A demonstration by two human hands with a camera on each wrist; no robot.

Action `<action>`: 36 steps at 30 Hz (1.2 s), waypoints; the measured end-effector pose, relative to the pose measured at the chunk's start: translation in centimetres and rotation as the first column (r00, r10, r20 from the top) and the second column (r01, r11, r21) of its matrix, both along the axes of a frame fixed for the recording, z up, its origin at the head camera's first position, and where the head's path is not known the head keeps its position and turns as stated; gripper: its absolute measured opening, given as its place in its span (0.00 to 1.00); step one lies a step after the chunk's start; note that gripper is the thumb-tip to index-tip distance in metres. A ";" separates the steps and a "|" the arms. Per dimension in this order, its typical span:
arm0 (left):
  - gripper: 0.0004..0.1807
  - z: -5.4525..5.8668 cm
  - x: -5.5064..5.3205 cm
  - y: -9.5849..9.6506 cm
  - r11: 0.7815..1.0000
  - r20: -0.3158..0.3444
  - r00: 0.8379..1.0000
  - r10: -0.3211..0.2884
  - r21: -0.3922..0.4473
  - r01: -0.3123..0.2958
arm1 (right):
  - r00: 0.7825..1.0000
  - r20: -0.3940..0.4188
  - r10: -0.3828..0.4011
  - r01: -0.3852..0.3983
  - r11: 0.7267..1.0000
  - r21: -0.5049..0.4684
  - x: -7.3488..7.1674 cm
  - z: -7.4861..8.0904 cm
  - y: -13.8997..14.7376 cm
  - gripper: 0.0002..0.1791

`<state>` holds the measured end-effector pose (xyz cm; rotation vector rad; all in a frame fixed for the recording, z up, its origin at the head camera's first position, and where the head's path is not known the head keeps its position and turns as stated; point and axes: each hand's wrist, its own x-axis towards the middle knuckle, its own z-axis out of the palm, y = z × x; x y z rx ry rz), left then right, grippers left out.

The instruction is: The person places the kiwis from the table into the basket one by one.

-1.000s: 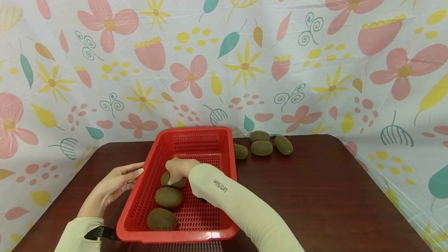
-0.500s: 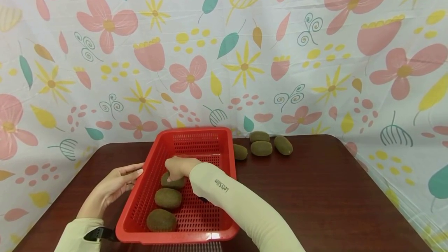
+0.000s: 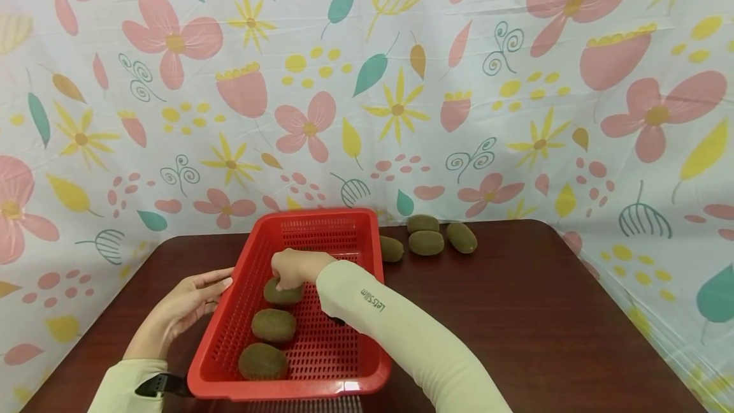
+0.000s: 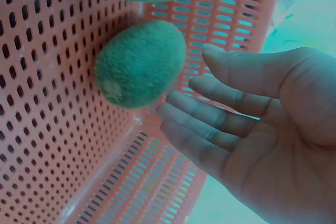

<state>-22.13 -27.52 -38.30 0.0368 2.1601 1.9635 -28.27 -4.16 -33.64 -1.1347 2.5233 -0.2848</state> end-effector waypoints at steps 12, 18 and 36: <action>0.32 0.0 0.2 -0.1 1.000 -0.016 1.000 -0.002 -0.016 0.002 | 1.000 0.025 0.006 -0.003 0.995 -0.103 -0.1 1.9 2.2 0.18; 0.31 0.1 0.2 0.0 1.000 -0.021 1.000 -0.001 -0.017 0.001 | 1.000 -0.013 -0.005 0.002 0.983 -0.183 -0.3 3.0 4.1 0.16; 0.31 -0.2 0.1 0.0 1.000 -0.012 1.000 0.004 -0.003 -0.004 | 0.971 -0.108 -0.211 0.118 0.827 -0.550 -2.8 2.7 14.7 0.14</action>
